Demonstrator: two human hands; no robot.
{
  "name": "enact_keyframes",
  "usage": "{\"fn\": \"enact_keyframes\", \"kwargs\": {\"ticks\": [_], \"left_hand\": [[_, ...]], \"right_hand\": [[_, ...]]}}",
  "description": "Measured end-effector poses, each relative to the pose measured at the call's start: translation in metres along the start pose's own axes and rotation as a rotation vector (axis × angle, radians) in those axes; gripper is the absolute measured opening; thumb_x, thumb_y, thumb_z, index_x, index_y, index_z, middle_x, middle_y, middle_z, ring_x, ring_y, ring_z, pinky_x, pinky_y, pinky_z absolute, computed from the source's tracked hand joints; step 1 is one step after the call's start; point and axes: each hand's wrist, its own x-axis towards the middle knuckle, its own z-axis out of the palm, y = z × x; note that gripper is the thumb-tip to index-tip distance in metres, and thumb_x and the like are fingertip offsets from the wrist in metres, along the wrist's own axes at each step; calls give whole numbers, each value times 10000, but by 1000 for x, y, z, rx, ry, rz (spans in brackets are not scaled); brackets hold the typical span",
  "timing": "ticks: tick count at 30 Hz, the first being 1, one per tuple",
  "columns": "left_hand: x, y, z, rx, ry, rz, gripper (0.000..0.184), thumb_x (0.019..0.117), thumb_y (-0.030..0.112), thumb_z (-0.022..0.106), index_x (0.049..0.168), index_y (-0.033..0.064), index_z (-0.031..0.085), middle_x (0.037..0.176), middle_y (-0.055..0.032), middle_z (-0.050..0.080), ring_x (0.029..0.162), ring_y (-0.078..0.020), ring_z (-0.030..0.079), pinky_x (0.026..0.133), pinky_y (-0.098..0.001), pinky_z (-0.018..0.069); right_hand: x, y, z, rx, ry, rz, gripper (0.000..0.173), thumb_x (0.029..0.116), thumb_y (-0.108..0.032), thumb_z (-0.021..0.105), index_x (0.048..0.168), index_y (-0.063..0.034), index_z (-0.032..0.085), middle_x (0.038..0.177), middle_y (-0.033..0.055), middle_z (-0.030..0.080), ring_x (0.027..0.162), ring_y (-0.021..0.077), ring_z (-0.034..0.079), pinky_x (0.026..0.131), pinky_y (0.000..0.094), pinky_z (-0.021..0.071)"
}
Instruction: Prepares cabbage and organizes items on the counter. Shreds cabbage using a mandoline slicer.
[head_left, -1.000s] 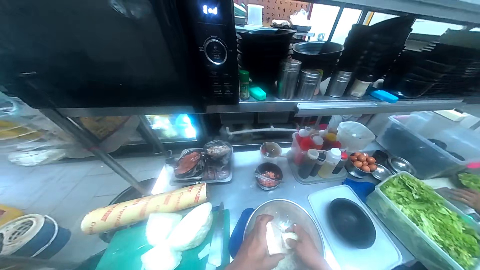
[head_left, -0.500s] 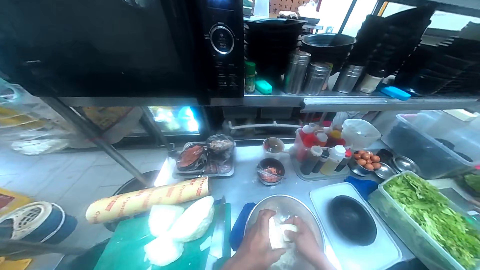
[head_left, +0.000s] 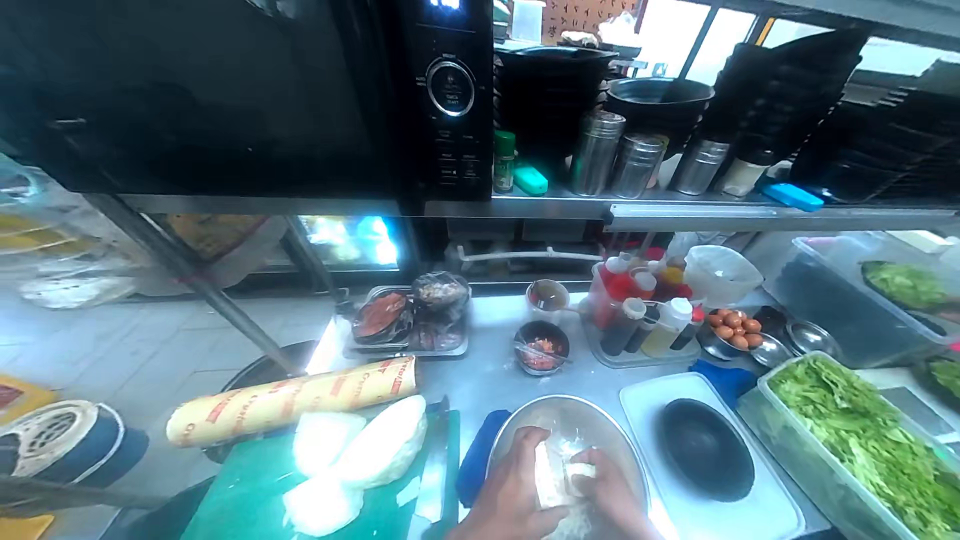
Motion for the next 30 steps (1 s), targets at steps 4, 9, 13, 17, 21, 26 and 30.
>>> {"fn": "enact_keyframes", "kwargs": {"ticks": [4,9,13,17,21,26,30], "left_hand": [[1,-1,2,9,-6,0,1060,680,501,920,1502,123,368,1450,-102,511,1228,-153,610,984,-364,586],[1,-3,2,4,-5,21,1046,691,499,914,1499,117,372,1454,-103,506,1237,-151,603,988,-360,583],[0,-4,3,18,4,24,1052,691,524,907,1501,127,366,1456,-92,504,1224,-140,610,972,-356,592],[0,-1,2,15,8,16,1043,691,515,911,1497,122,379,1450,-98,511,1218,-145,615,969,-354,591],[0,-1,1,18,0,24,1036,703,525,899,1501,123,374,1457,-100,504,1238,-141,602,988,-346,581],[1,0,1,11,-9,8,1036,689,515,909,1498,137,383,1454,-88,511,1221,-143,612,975,-365,590],[1,-1,2,28,-16,26,1046,698,544,894,1500,117,376,1448,-102,514,1220,-154,613,976,-366,587]], "right_hand": [[-5,-6,-5,42,-52,-1,463,757,-157,857,1183,-178,675,1145,38,712,983,186,713,833,446,636],[-7,-5,-13,-115,-82,-104,497,777,-192,865,1239,-237,688,1240,-3,675,1118,129,662,958,409,598],[-13,-5,-13,-281,10,-194,513,812,-281,846,1301,-261,691,1277,-10,677,1165,109,645,1029,393,555],[-33,-25,-4,-276,98,-289,511,852,-263,832,1328,-223,652,1265,-38,697,1086,67,689,964,353,604],[-33,-11,3,-322,145,-353,491,890,-271,793,1349,-201,635,1270,-7,695,1090,80,692,964,366,604],[-44,-34,5,-271,147,-500,466,923,-227,765,1367,-174,634,1335,-8,669,1201,88,647,1047,365,565],[-24,7,2,-380,127,-307,488,925,-284,741,1381,-168,610,1313,54,669,1165,161,666,1027,429,559]]}}
